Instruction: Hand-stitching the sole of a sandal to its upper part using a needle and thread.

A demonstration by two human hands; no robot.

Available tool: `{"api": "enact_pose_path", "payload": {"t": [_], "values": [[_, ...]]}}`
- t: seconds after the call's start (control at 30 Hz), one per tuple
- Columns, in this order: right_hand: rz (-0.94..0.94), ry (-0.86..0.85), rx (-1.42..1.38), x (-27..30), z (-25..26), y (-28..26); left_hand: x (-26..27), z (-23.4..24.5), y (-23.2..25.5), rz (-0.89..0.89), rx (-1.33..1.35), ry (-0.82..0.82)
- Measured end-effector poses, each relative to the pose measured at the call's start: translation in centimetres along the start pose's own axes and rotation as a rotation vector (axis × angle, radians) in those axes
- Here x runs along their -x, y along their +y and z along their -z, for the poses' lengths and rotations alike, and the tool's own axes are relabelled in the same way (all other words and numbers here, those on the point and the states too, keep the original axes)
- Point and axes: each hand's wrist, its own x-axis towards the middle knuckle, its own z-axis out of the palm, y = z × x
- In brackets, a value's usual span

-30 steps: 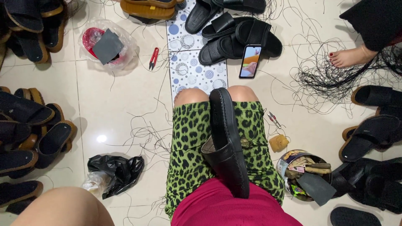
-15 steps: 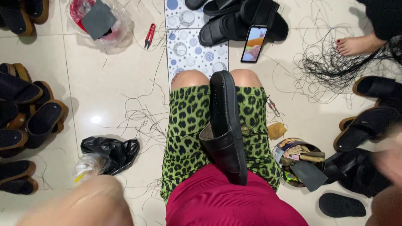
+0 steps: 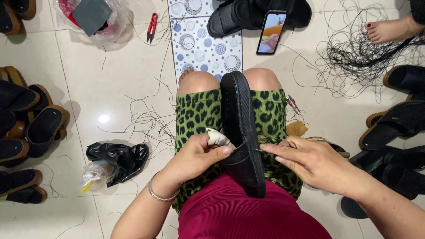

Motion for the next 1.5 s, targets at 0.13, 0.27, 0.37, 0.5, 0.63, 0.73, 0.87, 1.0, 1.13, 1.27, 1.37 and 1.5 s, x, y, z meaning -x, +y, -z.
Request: {"api": "enact_pose_path", "payload": {"t": [0.13, 0.27, 0.37, 0.5, 0.63, 0.73, 0.87, 1.0, 1.13, 1.27, 1.37, 1.5], "values": [[0.078, 0.016, 0.044, -0.8, -0.2, 0.1, 0.2, 0.7, -0.1, 0.047, -0.032, -0.06], [0.049, -0.007, 0.051, -1.2, -0.3, 0.2, 0.3, 1.1, -0.5, -0.006, -0.085, -0.096], [0.006, -0.043, -0.001, -1.2, -0.3, 0.3, 0.3, 1.6, -1.5, -0.14, 0.043, -0.189], [-0.006, -0.081, 0.062, -1.3, 0.0, 0.2, 0.3, 2.6, -2.9, -0.336, 0.189, -0.426], [-0.044, -0.127, 0.276, -0.9, 0.4, -1.1, 0.6, 2.4, -3.5, -0.337, 0.24, -0.535], [-0.049, -0.165, 0.398, -1.3, 0.9, -2.4, 0.6, 1.5, -3.6, -0.427, 0.198, -0.585], [0.057, -0.089, 0.315, -1.6, 0.3, -1.9, 1.3, 0.7, -1.2, -0.469, -0.07, -0.532], [0.114, -0.027, 0.309, -2.0, -0.4, -1.8, 1.3, 0.3, -0.5, -0.533, -0.21, -0.532], [0.159, -0.024, 0.32, -2.5, -1.2, -1.4, 1.3, 0.1, 0.1, -0.553, -0.221, -0.531], [0.203, -0.076, 0.315, -3.4, -1.6, -1.3, 1.1, 0.4, 0.0, -0.537, -0.301, -0.523], [0.223, -0.018, 0.254, -3.7, -1.3, -0.9, 0.4, 1.0, 0.9, -0.417, -0.191, -0.552], [0.145, 0.06, 0.114, -3.5, -0.8, -1.7, -0.4, 2.5, 1.0, -0.525, -0.688, -0.203]]}}
